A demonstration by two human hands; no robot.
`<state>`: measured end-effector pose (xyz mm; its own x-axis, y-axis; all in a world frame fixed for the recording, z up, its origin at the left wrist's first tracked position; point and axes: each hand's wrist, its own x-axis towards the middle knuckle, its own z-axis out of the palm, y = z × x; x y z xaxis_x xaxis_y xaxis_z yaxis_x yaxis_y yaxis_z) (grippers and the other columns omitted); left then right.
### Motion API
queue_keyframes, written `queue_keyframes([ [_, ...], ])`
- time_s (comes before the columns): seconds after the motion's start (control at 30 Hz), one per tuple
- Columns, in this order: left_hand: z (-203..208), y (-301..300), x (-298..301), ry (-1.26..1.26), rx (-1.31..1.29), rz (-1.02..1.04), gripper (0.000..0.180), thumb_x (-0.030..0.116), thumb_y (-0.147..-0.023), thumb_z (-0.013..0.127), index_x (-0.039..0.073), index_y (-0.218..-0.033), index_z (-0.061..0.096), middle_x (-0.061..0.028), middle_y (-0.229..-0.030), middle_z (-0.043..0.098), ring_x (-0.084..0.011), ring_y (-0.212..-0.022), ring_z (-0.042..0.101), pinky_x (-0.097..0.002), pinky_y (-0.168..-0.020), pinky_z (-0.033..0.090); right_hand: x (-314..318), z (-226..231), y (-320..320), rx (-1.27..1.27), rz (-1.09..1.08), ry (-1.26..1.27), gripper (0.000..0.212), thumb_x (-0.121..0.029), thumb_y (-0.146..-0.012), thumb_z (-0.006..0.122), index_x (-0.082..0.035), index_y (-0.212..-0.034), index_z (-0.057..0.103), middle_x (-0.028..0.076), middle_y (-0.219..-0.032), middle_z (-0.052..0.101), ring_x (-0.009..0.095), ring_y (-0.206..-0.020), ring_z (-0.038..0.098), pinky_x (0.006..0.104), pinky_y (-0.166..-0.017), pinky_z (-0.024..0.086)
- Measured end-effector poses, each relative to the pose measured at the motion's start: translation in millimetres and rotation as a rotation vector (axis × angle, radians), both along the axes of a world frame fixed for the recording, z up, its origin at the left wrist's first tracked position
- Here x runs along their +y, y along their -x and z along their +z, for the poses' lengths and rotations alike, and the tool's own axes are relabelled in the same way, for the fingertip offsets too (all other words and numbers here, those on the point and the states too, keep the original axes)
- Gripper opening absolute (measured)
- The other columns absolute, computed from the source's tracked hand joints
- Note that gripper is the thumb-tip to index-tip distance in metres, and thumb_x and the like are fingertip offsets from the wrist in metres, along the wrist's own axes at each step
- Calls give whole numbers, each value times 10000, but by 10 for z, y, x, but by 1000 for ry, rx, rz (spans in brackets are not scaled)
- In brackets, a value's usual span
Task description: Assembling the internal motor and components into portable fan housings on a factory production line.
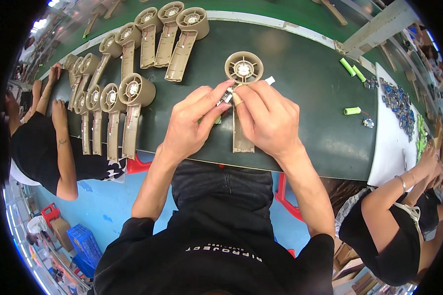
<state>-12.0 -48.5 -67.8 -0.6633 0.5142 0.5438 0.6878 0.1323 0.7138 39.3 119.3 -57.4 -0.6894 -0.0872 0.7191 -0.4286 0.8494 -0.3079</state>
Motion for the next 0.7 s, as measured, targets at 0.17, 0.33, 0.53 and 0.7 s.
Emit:
queue_keyframes([
  [0.17,45,49,-25,27,49,-68,430,-34,-822,669,8,-1246,610,-119,-753,520,-252,-665,501,-349,-620,440,5,-19,-2,21,2,-9,178,44,-729,716,-17,-891,671,81,-811,641,209,-620,630,284,-521,497],
  [0.33,83,80,-37,63,45,-110,424,-33,-821,664,5,-1240,610,-116,-750,515,-254,-672,501,-360,-621,437,7,-34,-6,40,5,8,173,53,-732,713,-13,-886,671,82,-804,642,206,-617,630,282,-515,495],
  [0.53,149,111,-41,125,27,-174,374,-15,-840,647,-52,-1208,591,-138,-772,553,-295,-725,537,-392,-670,455,53,-6,-23,1,32,30,178,63,-743,714,-10,-900,672,84,-805,644,208,-625,634,278,-534,508],
  [0.7,35,-9,79,8,-137,-7,457,51,-822,691,-1,-1263,584,-124,-829,576,-268,-730,545,-370,-691,457,31,0,19,-102,-12,159,168,59,-804,686,-8,-958,677,100,-878,646,177,-680,645,269,-576,519],
])
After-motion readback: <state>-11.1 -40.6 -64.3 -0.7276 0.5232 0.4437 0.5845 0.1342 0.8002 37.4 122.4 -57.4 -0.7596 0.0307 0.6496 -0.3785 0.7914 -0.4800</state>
